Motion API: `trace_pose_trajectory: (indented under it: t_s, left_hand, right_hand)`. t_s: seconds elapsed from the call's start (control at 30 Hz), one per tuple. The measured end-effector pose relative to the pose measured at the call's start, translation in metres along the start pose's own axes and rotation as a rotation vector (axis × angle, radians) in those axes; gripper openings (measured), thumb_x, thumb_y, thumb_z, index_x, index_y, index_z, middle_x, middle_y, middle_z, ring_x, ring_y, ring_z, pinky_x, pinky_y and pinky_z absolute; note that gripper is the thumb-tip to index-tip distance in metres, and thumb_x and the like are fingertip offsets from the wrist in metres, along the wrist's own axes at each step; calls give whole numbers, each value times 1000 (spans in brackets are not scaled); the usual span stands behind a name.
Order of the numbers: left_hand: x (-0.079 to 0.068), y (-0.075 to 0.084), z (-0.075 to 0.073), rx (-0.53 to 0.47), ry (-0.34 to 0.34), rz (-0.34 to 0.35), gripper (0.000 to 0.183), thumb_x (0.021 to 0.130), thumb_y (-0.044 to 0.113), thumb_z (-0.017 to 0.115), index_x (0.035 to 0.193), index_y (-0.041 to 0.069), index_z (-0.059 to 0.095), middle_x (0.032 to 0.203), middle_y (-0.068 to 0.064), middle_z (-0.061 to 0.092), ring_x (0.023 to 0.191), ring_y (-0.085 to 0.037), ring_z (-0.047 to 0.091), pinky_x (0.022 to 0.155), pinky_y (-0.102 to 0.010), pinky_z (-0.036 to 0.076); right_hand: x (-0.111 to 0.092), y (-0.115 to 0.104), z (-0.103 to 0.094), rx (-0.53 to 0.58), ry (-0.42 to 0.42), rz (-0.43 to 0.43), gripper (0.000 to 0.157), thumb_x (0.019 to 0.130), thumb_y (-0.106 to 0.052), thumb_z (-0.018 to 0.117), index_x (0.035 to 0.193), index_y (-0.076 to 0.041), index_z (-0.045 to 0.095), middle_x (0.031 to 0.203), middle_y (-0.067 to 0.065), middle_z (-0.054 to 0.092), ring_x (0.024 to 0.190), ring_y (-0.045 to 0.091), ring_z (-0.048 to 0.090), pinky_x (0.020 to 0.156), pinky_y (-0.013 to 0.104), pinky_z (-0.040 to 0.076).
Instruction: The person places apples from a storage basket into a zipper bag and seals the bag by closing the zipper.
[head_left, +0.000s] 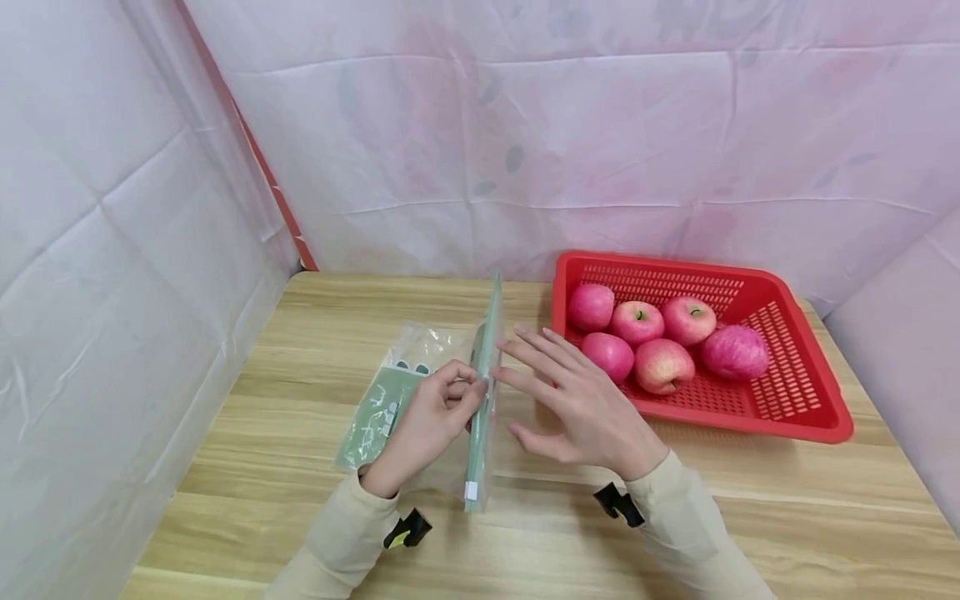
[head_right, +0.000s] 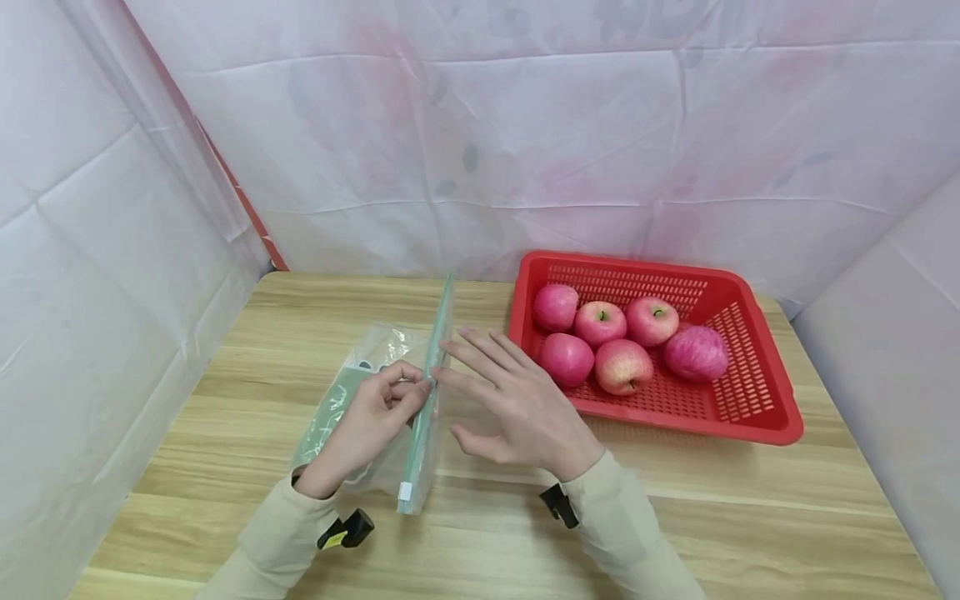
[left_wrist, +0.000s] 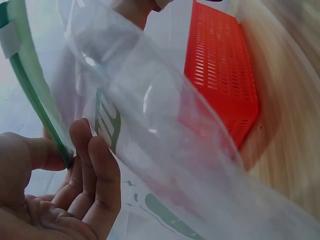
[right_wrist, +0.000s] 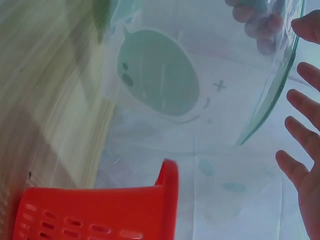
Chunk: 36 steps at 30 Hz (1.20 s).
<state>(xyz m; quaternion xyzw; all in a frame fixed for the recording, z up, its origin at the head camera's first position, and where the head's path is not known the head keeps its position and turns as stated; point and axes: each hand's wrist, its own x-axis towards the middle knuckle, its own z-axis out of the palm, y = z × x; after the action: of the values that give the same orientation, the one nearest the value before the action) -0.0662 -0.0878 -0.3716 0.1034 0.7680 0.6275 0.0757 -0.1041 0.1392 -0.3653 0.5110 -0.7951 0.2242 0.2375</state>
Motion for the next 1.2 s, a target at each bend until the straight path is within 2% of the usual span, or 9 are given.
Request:
trace_pose_trajectory:
  t_s: [0.17,0.3,0.37,0.47,0.57,0.67,0.77,1.0,1.2]
  left_hand:
    - [-1,2,2,1,-19,7,14,105,13,55,109,1,61,87,-16,76,63,-11,66,64,-42,61]
    - [-1,3,0,14,-19,10,14,105,11,54,109,0,61,87,-16,76,62,-10,65,64,-41,61]
    - [-1,3,0,19,-16,9,14,105,11,54,109,-1,61,86,-16,75,62,-10,65,63,-38,60]
    - [-1,3,-2,21,-3,-2,13,105,11,55,107,0,61,84,-14,74,62,-11,63,61,-31,57]
    - [-2,4,-4,13,6,-4,12,105,11,55,107,1,61,81,-13,74,63,-14,64,62,-31,57]
    - [-2,6,-7,11,21,8,12,105,11,54,107,2,61,81,-12,75,64,-16,66,63,-37,59]
    - [-3,6,-10,10,37,28,14,106,12,53,107,1,61,81,-13,75,64,-16,67,63,-38,60]
    - [-4,7,-16,-8,98,73,14,106,10,53,103,-1,61,78,-14,72,62,-11,64,62,-30,58]
    - [-1,7,-21,-39,165,106,14,105,9,54,98,-2,61,78,-15,69,62,-13,64,60,-26,57]
  right_hand:
    - [2,-1,1,-9,9,-26,48,97,-40,60,136,-13,63,147,12,57,140,38,49,126,48,26]
    - [-1,-1,1,-13,0,-17,56,85,-32,75,135,-13,63,146,11,58,140,37,50,126,48,25]
    - [-3,-1,0,-17,-3,-8,58,82,-32,77,135,-13,64,146,11,58,140,35,49,127,48,25]
    - [-6,-1,-1,-28,2,1,51,87,-34,72,134,-14,64,146,10,59,140,34,51,126,49,25]
    - [-8,-1,-1,-39,21,7,43,96,-40,61,130,-13,66,144,9,60,138,33,53,125,50,27]
    - [-9,-1,-2,-42,45,12,43,100,-44,52,123,-12,68,141,9,62,137,33,54,124,51,29]
    - [-10,0,-2,-34,63,13,41,100,-44,52,116,-11,69,139,9,64,136,33,54,123,51,31]
    - [-13,-1,-3,-11,82,0,37,100,-42,54,104,-9,70,135,10,66,135,33,56,124,49,30]
    - [-16,-1,-4,5,97,2,33,99,-41,55,98,-10,68,134,10,67,134,34,56,124,49,29]
